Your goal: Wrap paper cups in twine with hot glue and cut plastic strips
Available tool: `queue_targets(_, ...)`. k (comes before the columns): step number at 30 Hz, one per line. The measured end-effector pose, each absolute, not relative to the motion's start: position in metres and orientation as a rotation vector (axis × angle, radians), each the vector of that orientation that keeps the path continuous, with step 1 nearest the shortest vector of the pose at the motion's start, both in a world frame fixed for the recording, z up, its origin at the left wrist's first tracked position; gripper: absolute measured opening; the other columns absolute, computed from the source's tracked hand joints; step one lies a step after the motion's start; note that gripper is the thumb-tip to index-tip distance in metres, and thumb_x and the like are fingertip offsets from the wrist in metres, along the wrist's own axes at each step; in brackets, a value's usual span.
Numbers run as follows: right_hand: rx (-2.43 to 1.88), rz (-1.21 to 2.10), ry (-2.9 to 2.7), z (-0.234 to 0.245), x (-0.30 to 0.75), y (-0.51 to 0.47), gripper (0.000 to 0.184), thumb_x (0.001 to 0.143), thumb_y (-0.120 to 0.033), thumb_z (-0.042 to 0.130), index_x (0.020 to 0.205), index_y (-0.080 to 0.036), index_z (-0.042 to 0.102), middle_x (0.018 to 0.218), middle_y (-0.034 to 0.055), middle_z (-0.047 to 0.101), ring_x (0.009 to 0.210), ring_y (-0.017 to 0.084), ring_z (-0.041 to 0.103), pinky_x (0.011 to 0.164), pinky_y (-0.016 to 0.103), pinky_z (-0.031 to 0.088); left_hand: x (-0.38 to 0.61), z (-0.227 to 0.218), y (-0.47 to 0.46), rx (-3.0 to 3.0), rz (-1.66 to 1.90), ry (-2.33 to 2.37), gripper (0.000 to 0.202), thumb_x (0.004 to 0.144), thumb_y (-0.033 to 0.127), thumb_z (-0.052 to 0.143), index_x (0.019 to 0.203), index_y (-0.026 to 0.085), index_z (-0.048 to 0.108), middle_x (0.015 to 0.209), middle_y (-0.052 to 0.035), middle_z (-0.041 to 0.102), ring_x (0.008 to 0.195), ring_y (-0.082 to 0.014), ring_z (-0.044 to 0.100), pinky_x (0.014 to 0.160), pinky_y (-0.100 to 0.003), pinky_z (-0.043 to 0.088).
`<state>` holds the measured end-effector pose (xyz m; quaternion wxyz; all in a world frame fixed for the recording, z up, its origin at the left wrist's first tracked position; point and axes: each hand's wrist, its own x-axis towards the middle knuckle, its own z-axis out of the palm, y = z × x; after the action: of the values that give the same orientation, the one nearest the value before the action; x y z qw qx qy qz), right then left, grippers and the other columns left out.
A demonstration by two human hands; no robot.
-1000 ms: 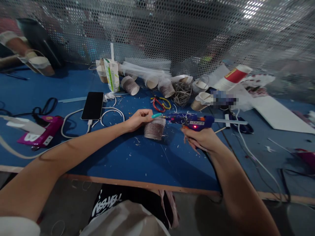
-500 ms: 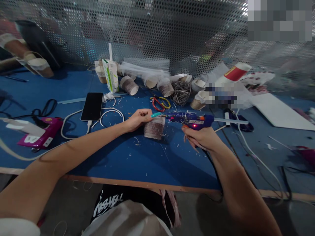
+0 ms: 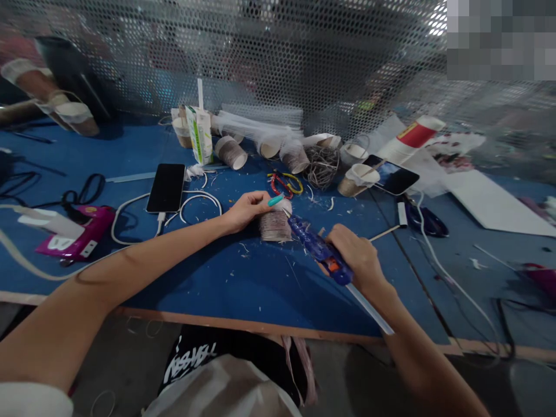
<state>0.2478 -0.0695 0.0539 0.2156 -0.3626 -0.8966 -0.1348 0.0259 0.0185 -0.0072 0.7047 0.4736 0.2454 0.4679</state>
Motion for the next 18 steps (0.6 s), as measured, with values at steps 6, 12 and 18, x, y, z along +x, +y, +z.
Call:
queue_targets(6,-1.076,-0.506,-2.390,0.050,0.247,-0.072,0.014,0.084,-0.021,0.045,0.071,-0.022,0.040,0.063,-0.0005,0.041,0.054,0.012,0.040,0.045,0.024,0.027,0.027,-0.006,0.018,1.122,1.062,0.562,0.048,0.052,0.048,0.082,0.055,0.014,0.049,0.055,0.0058,0.048,0.053,-0.0045,0.041,0.054,-0.022,0.030)
queue_targets(12,-0.954,-0.474,-2.319,0.041,0.242,-0.059,0.016,0.081,-0.019,0.047,0.072,-0.023,0.035,0.064,-0.0014,0.041,0.054,0.011,0.038,0.046,0.021,0.028,0.026,-0.007,0.020,1.197,1.085,0.596,0.047,0.045,0.049,0.085,0.056,0.013,0.057,0.057,0.0044,0.055,0.054,-0.0050,0.046,0.055,-0.021,0.034)
queue_targets(18,-1.057,-0.370,-2.431,0.039,0.236,-0.053,0.012,0.082,-0.018,0.043,0.073,-0.022,0.037,0.065,-0.0004,0.042,0.054,0.012,0.040,0.045,0.021,0.027,0.026,-0.003,0.018,1.193,1.120,0.648,0.049,0.037,0.051,0.085,0.052,0.013,0.060,0.055,0.0037,0.057,0.054,-0.0057,0.047,0.055,-0.021,0.039)
